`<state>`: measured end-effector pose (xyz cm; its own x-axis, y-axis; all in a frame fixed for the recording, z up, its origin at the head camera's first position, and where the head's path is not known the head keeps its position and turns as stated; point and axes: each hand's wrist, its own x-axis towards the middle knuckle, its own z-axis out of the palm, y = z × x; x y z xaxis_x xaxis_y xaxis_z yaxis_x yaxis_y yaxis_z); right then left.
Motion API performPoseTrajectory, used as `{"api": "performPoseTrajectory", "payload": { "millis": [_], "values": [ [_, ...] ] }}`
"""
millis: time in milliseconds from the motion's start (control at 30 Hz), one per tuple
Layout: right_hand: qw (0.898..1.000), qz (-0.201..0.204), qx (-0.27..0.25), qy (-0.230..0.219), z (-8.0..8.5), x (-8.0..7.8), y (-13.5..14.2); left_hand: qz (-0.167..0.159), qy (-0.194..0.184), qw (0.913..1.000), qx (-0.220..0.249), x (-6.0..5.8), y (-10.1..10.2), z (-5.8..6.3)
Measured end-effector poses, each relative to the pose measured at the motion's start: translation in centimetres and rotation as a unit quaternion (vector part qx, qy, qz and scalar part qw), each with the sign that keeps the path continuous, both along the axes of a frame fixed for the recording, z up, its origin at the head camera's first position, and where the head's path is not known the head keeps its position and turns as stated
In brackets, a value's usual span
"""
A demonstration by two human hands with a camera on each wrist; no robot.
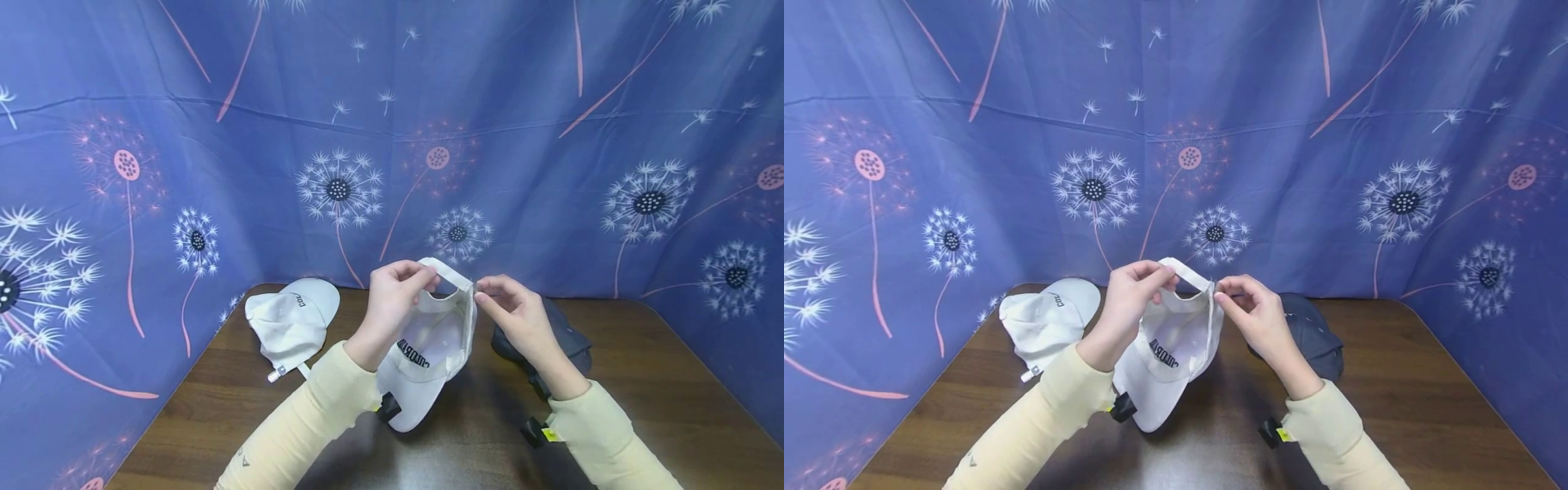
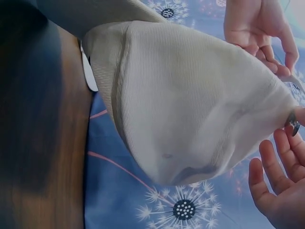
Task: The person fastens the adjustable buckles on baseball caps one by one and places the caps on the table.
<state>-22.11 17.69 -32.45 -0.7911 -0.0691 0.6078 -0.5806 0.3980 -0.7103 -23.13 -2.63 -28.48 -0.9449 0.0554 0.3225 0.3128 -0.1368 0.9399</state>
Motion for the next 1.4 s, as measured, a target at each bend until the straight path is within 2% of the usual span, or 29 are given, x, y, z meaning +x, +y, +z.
{"api": "performPoseTrajectory", "payload": {
  "millis": [167, 367, 667, 1200, 1400],
  "values": [
    [0.999, -0.02, 0.011, 0.049, 0.08, 0.03, -0.36, 0.01, -0.006, 0.9999, 0.011, 0.02, 0.49, 0.1],
    [0.99, -0.046, 0.046, 0.128, -0.01, -0.17, -0.59, 0.027, -0.008, 0.9995, 0.016, -0.01, 0.9, 0.15],
    [0.981, -0.066, 0.052, 0.177, -0.11, -0.35, -0.74, 0.031, -0.031, 0.9988, 0.023, -0.17, 0.95, 0.02],
    [0.973, -0.086, 0.09, 0.193, -0.14, -0.21, -0.58, 0.037, -0.029, 0.9989, -0.004, -0.19, 0.83, -0.35],
    [0.974, -0.083, 0.088, 0.189, -0.21, -0.31, -0.49, 0.038, -0.035, 0.9986, -0.011, -0.23, 0.8, -0.44]
  ]
}}
